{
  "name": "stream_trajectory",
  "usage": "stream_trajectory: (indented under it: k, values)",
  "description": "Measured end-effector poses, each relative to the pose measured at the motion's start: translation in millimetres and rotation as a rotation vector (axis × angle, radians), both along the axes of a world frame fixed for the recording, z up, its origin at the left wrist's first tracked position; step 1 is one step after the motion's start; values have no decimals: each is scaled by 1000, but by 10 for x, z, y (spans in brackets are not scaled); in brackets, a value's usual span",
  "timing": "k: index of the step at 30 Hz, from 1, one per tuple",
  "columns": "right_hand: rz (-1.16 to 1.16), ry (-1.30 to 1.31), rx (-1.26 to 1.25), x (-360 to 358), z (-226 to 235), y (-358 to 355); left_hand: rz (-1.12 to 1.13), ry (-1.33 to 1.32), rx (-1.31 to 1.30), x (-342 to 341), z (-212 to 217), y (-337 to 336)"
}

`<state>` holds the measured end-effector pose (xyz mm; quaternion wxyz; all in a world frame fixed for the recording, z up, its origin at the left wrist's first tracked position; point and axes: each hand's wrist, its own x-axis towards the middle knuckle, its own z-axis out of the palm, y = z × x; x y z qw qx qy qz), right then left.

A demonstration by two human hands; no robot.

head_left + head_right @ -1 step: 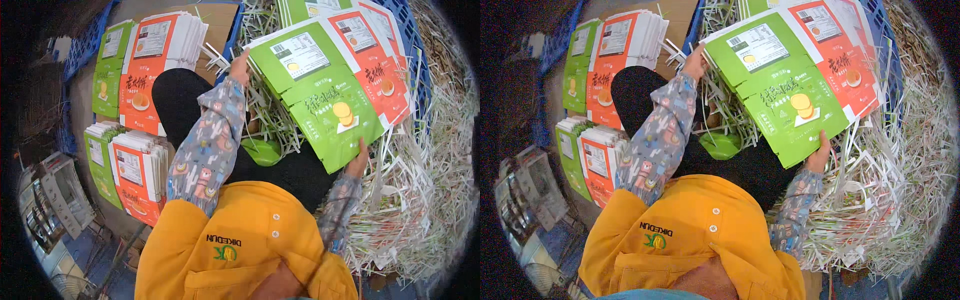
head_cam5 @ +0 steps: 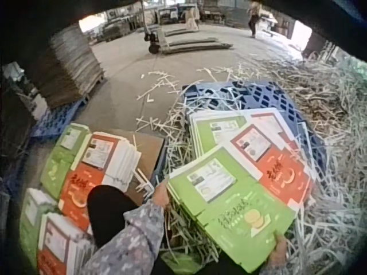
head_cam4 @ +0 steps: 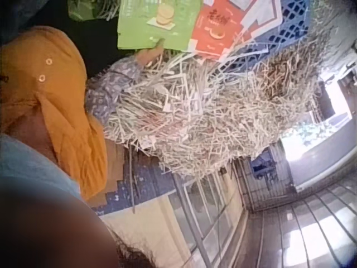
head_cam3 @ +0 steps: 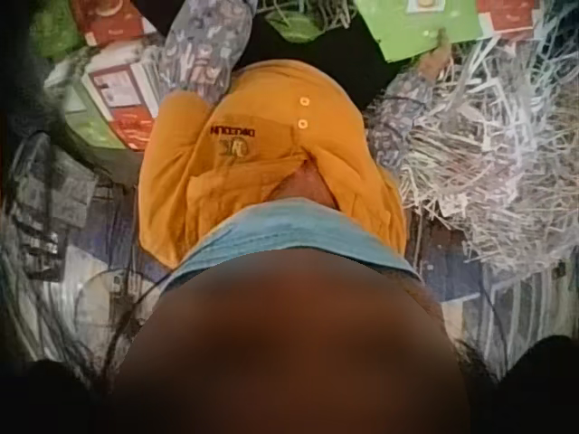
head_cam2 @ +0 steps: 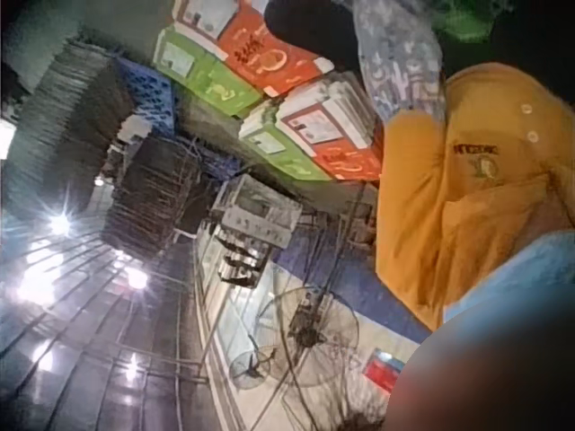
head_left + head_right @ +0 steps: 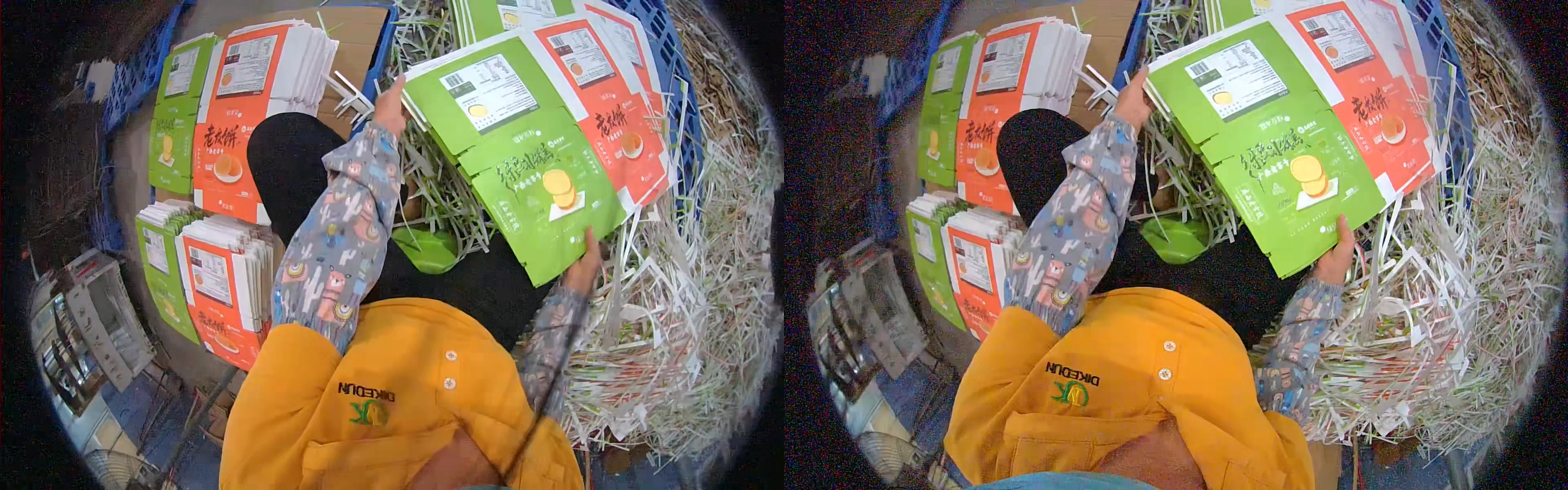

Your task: The recorder is clearing away shredded paper scraps from stacked cardboard packaging sheets.

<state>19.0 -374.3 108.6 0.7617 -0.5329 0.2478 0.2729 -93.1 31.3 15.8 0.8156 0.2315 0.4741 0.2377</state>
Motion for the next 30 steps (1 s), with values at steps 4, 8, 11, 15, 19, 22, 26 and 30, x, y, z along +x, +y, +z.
stream_trajectory:
  k: [4, 8, 11, 15, 19, 22, 26, 30]
  values:
    - [60, -21, -61, -22, 21, 7, -45, -44, 106, 160, -120, 341]
    - [14, -5, -87, 39, -109, -144, -473, 573, 1032, 336, 282, 344]
    - [15, -34, -106, 46, -190, -200, -511, 551, 1183, 484, 746, 447]
    - [47, -87, -168, -53, -55, 53, -426, 472, 763, 429, 507, 713]
    - [-2, -86, -153, -60, -11, 63, -518, 548, 987, 527, 571, 756]
    - [-4, -112, -210, -66, -31, 76, -509, 498, 1019, 559, 481, 697]
    - [-5, -3, -97, -12, 94, 173, -385, 195, 436, 599, 522, 659]
    - [-7, -76, -125, 6, 41, 170, -895, 293, 300, 471, 512, 847]
